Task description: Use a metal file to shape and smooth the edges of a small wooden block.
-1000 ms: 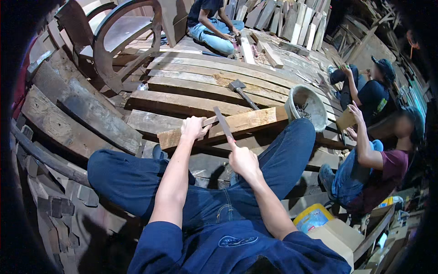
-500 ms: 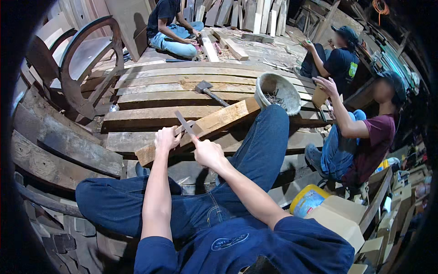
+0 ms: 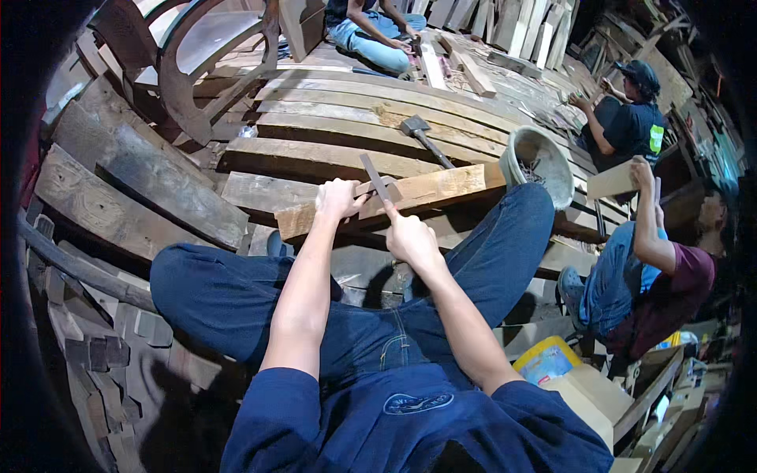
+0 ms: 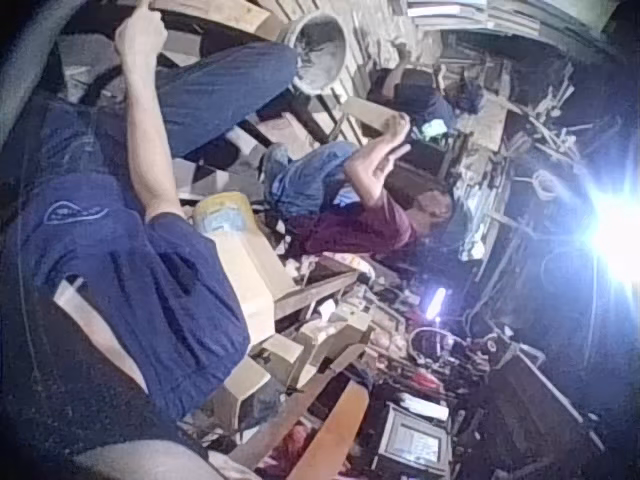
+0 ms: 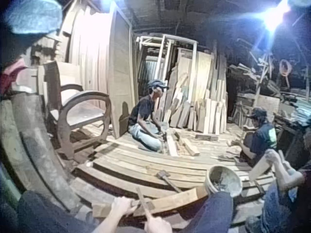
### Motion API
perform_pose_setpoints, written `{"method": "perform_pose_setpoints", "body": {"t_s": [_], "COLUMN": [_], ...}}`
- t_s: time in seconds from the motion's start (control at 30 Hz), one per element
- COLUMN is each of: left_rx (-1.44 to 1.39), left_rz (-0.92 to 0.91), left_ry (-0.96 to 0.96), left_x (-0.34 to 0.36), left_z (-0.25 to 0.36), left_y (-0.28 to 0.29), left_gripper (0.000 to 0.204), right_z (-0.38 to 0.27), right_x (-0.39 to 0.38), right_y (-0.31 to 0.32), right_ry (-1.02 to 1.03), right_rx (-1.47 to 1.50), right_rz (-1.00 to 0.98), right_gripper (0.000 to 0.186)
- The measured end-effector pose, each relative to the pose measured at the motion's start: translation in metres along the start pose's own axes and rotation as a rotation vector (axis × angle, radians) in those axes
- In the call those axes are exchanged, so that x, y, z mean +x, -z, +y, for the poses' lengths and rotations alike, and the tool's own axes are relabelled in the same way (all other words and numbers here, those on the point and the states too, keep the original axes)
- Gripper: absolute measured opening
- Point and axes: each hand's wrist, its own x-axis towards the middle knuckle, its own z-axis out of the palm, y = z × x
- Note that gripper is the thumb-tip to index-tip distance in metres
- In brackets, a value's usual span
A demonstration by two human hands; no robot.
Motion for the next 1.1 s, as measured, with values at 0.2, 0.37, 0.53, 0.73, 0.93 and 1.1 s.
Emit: {"method": "perform_pose_setpoints", "body": {"t_s": [0.2,0.37,0.53,0.73,0.93,1.1], "left_rx": [0.049,0.075,0.051,0.012,0.03,-0.003], "left_rz": [0.033,0.049,0.014,0.023,0.027,0.052], "left_ry": [-0.008,-0.019,-0.012,-0.031,0.009,-0.04], "left_x": [-0.007,-0.005,-0.011,-0.001,-0.009,-0.005], "left_z": [-0.009,0.003,-0.011,0.006,-0.013,-0.003], "left_y": [-0.005,-0.005,-0.002,-0.001,0.0,-0.005], "left_gripper": [0.037,0.037,0.037,0.038,0.03,0.036], "right_z": [-0.007,0.001,-0.007,0.006,-0.021,-0.011], "right_x": [-0.037,0.011,-0.039,0.006,-0.031,-0.021], "right_y": [0.022,-0.007,0.03,-0.004,0.02,0.023], "right_ry": [-0.008,-0.007,-0.028,-0.047,-0.029,-0.06], "right_rx": [-0.036,-0.048,-0.044,-0.009,-0.07,-0.031], "right_rz": [-0.015,0.091,-0.066,0.055,-0.043,-0.068], "right_gripper": [0.053,0.051,0.055,0.056,0.053,0.054]}}
